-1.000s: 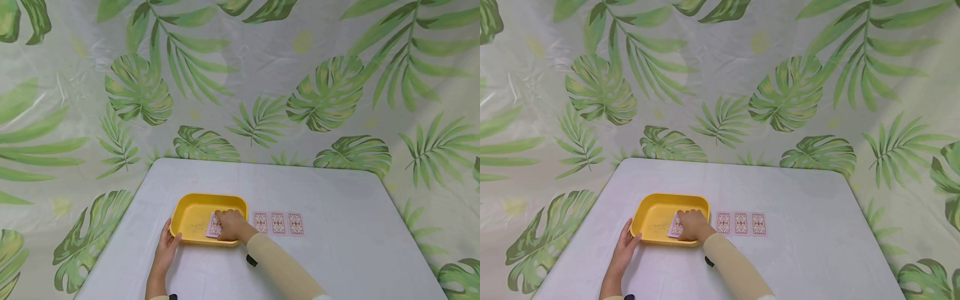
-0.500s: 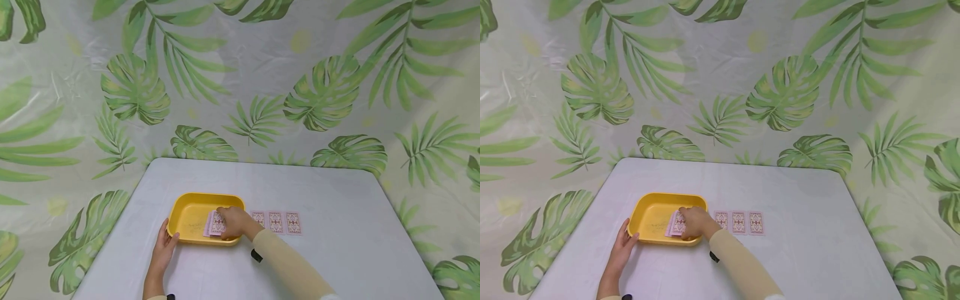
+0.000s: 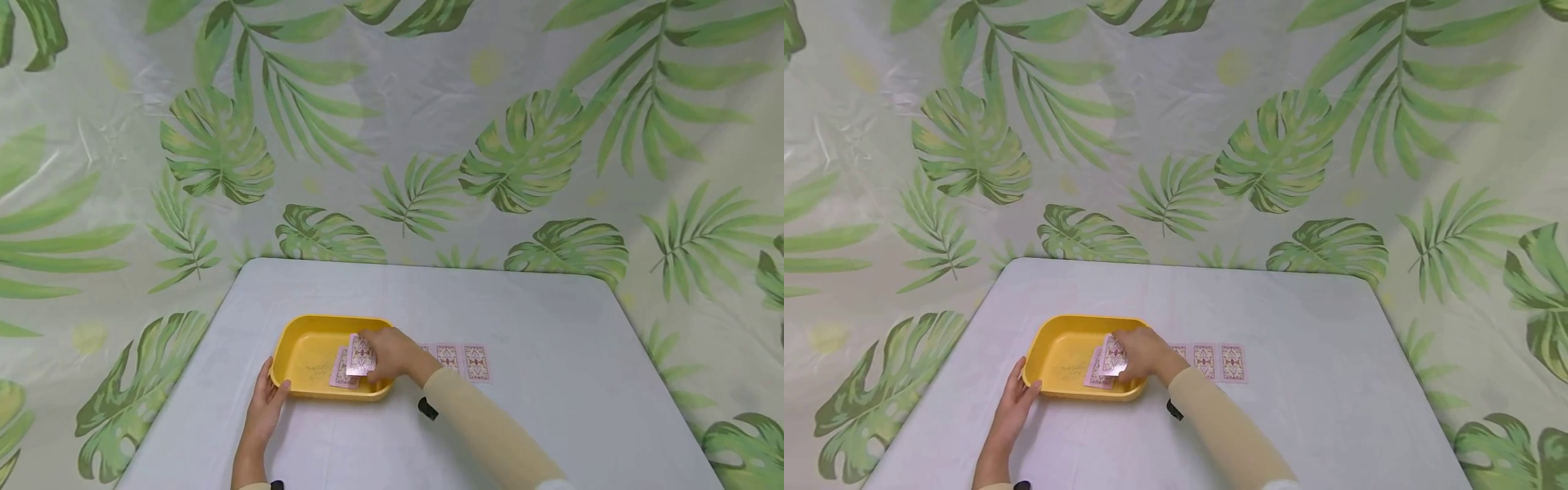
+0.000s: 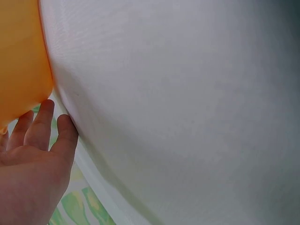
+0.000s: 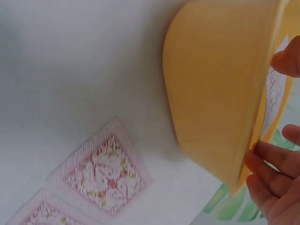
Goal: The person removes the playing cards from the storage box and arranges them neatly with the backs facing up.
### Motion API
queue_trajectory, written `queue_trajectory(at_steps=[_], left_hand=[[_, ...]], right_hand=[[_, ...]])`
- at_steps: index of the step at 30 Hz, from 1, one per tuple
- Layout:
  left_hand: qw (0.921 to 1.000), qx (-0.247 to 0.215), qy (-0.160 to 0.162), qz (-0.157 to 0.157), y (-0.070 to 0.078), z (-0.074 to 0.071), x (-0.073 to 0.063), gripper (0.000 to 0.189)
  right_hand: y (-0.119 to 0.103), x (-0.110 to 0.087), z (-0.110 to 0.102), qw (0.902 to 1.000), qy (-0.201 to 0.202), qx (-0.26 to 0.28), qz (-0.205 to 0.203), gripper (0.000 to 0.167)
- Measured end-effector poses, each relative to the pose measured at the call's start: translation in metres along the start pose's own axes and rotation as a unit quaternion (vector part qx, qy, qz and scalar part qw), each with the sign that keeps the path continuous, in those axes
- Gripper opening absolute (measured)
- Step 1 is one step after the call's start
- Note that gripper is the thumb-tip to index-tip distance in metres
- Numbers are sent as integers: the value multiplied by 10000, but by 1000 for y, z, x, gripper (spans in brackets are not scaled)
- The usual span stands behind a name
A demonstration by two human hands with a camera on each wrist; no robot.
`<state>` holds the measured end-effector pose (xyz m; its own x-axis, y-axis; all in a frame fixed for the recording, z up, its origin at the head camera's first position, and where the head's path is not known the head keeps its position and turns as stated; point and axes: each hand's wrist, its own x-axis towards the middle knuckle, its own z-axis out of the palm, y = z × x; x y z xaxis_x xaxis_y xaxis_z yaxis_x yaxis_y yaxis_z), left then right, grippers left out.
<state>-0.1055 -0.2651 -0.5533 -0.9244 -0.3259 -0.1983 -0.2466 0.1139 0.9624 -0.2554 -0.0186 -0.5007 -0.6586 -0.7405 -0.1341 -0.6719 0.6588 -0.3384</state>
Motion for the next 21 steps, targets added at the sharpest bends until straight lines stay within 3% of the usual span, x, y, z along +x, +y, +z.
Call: queue_trajectory(at_steps=[21], left_hand=[[10000,38,-13,-52,0,0,0,75]], right_hand=[[29,-28,-26,9980,268,449,368,88]])
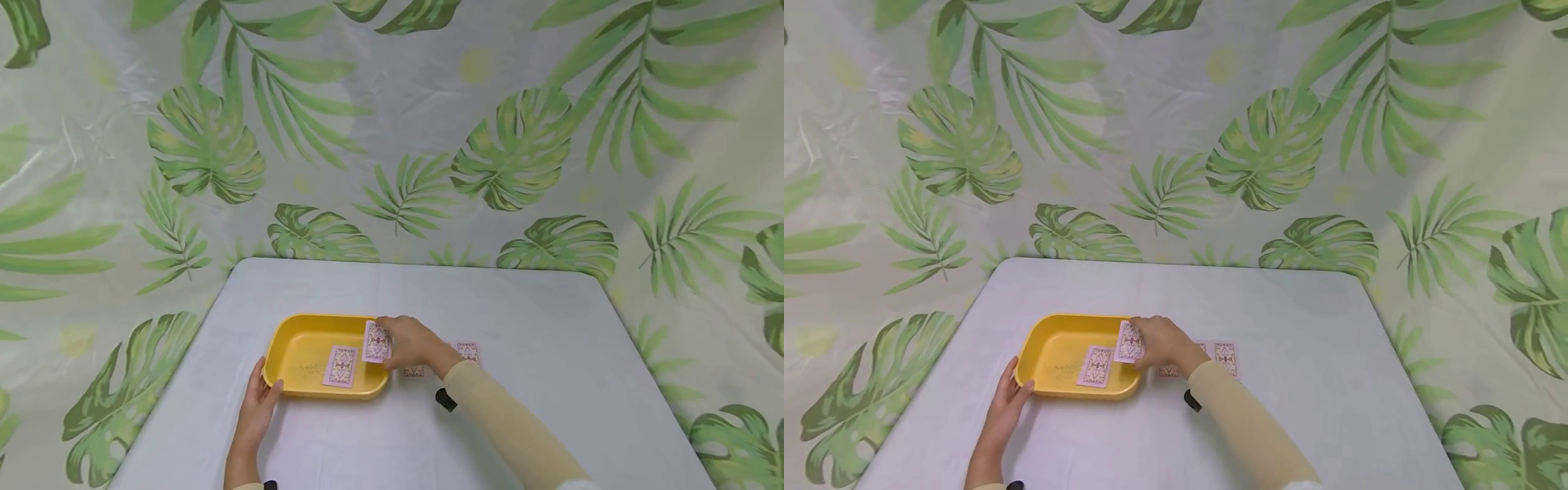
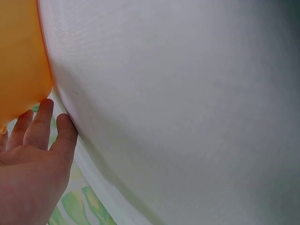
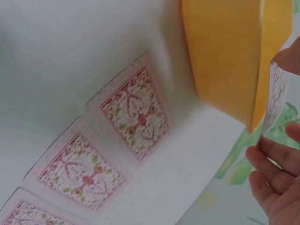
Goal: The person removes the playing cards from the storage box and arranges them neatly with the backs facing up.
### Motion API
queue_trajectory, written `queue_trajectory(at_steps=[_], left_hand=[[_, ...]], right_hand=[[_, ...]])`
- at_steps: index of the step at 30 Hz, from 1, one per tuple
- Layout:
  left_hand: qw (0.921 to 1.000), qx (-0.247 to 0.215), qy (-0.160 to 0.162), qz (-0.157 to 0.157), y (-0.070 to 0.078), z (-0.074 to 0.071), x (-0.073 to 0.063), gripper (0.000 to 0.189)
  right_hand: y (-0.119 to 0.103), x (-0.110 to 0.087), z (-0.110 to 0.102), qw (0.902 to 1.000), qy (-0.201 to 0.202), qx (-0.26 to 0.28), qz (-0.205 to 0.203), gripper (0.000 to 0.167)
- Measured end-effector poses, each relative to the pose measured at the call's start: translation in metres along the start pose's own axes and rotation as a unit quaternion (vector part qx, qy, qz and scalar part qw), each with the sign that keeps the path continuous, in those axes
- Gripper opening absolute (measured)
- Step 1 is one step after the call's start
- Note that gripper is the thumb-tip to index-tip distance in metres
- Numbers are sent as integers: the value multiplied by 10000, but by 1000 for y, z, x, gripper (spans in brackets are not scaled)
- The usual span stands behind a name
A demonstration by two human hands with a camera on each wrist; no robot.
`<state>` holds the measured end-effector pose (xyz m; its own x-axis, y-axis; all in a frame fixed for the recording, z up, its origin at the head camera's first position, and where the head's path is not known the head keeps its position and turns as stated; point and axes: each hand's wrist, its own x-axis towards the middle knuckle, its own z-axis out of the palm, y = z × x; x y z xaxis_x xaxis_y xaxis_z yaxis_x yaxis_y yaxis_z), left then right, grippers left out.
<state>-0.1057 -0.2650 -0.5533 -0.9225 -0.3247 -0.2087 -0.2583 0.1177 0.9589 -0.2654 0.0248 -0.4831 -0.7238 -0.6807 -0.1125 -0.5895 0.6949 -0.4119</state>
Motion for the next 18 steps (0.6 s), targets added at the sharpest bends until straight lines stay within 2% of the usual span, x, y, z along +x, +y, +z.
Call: queue_trajectory(at_steps=[9,18], left_hand=[[10000,-16,11,-27,-1,0,1,76],[10000,-56,1,-59,2,2,1,76]], right_hand=[[18,-12,-7,9992,35,89,380,90],[45,-26,-8,9971,113,284,691,89]])
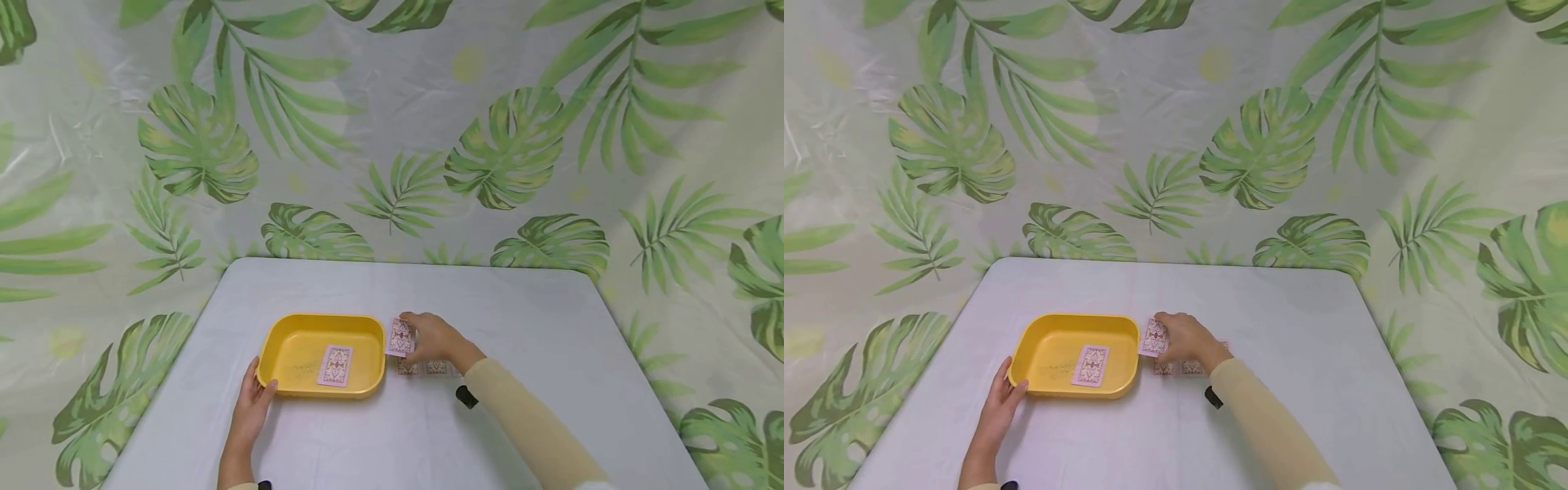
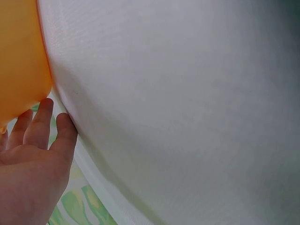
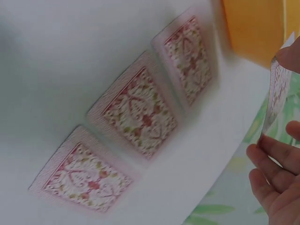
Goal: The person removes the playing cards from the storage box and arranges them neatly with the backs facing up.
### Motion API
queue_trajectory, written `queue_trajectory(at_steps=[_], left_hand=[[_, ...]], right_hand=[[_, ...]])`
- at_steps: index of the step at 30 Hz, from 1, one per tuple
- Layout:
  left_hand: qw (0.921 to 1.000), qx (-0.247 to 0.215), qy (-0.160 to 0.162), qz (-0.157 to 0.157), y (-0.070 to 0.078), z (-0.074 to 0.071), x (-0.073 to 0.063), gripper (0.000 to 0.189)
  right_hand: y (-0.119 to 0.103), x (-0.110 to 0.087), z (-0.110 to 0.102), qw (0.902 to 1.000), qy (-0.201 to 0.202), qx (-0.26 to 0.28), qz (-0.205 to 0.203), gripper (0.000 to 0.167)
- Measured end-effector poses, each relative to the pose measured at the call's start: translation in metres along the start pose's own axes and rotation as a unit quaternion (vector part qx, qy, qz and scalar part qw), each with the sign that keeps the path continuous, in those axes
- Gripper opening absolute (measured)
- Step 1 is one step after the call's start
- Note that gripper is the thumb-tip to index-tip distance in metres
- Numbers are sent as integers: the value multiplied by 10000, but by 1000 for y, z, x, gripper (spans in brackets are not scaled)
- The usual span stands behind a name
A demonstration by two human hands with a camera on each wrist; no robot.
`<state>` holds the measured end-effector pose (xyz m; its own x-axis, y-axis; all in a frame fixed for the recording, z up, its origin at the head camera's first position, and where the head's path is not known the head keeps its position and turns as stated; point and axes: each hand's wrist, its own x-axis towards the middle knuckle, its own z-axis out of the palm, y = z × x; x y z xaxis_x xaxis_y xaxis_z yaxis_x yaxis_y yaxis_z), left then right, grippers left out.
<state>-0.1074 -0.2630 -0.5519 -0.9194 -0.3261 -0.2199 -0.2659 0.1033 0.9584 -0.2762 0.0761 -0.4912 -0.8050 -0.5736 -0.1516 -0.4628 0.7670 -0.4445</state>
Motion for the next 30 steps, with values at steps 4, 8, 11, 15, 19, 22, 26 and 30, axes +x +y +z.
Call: queue_trajectory(at_steps=[4,8,11,15,19,22,26,30], left_hand=[[10000,4,-9,-15,1,-1,-1,76],[10000,26,-37,-40,1,-2,-2,75],[10000,41,-54,17,1,-1,-2,76],[10000,70,-28,36,0,-1,-1,77],[10000,72,-13,2,-1,-2,0,76],[10000,54,-17,-15,-2,-2,0,77],[10000,83,-13,-53,-1,-2,0,77],[9999,106,-11,-74,-1,-2,-1,76]], right_hand=[[10,-5,-1,9999,37,-20,103,89],[19,-10,-1,9997,52,76,214,90],[27,-14,0,9996,60,25,280,89],[37,-18,0,9996,108,-50,263,89],[46,-23,-2,9997,172,-5,182,89],[53,-27,-4,9997,188,-12,151,88],[62,-32,-5,9997,189,-66,148,88],[71,-35,-5,9996,175,-111,189,89]])
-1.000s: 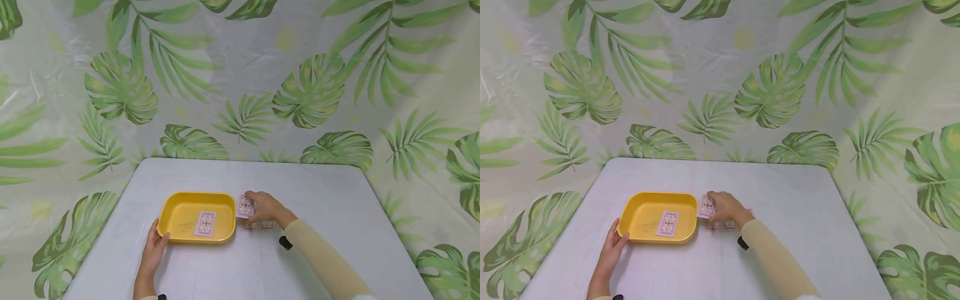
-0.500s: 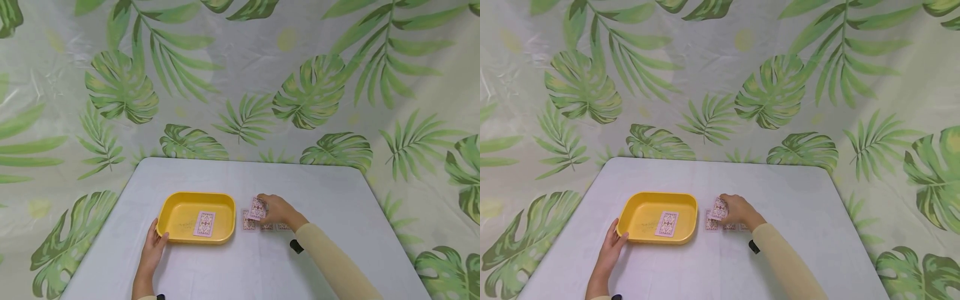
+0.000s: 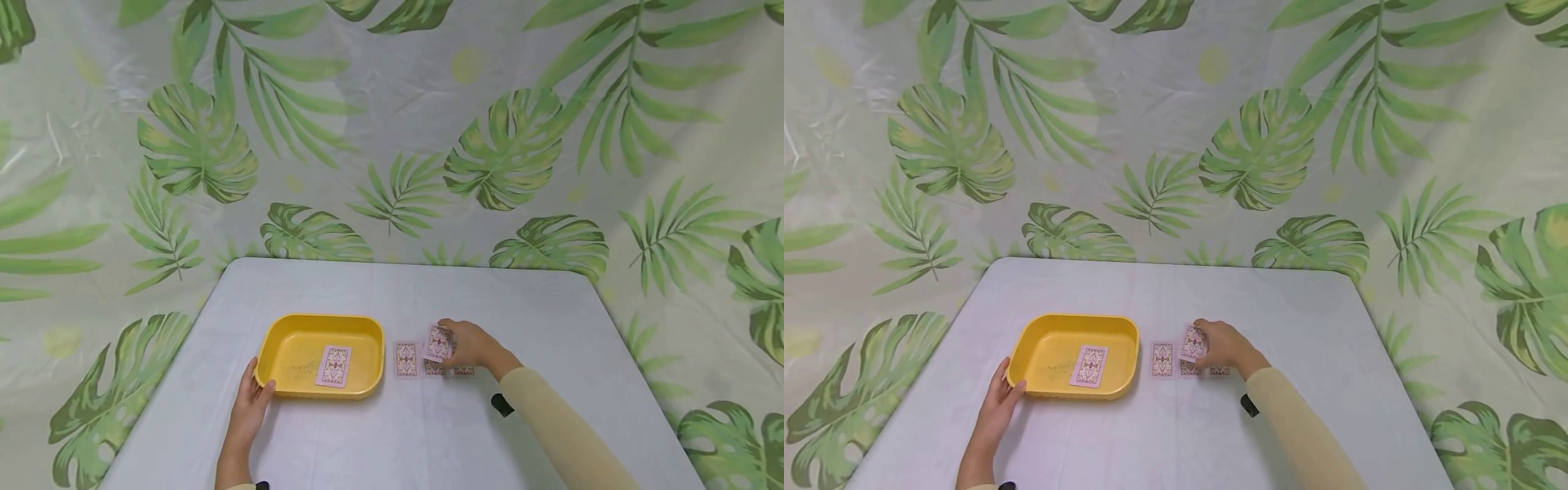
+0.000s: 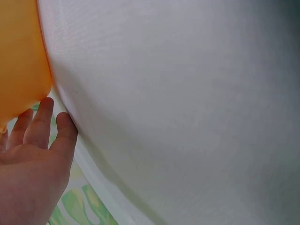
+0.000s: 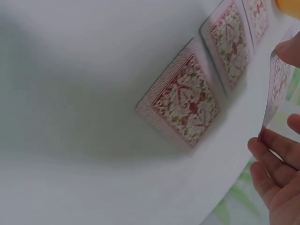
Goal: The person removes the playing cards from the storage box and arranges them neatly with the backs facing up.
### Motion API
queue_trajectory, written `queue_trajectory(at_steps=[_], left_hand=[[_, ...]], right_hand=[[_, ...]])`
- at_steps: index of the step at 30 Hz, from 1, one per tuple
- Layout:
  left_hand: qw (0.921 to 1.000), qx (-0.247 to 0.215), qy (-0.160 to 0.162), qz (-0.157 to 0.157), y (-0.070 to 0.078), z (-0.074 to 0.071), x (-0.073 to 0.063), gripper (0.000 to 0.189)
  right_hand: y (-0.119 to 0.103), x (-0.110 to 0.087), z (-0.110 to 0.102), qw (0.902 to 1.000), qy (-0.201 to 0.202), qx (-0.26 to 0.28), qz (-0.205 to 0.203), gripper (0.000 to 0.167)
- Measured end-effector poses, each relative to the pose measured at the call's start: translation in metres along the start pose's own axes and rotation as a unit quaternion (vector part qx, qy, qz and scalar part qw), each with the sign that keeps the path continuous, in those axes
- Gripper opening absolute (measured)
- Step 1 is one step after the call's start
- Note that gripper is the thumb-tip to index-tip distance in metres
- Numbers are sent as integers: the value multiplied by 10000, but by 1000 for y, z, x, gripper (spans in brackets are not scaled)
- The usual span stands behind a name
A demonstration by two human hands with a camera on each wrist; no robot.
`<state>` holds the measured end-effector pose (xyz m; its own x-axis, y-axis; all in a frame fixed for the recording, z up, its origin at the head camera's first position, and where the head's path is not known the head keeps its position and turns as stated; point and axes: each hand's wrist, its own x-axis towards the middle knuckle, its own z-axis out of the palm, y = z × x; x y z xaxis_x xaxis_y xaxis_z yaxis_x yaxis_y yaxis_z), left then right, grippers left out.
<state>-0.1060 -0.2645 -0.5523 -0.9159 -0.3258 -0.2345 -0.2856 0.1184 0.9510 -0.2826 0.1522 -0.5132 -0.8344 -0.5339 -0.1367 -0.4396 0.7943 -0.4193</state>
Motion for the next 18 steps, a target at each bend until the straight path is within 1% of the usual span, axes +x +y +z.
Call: queue_trajectory(at_steps=[9,18], left_hand=[[10000,-86,29,-34,-1,0,1,77],[9999,69,34,-88,3,1,0,78]], right_hand=[[21,-11,-5,9997,-23,114,204,88],[45,-22,-7,9998,-14,-28,197,88]])
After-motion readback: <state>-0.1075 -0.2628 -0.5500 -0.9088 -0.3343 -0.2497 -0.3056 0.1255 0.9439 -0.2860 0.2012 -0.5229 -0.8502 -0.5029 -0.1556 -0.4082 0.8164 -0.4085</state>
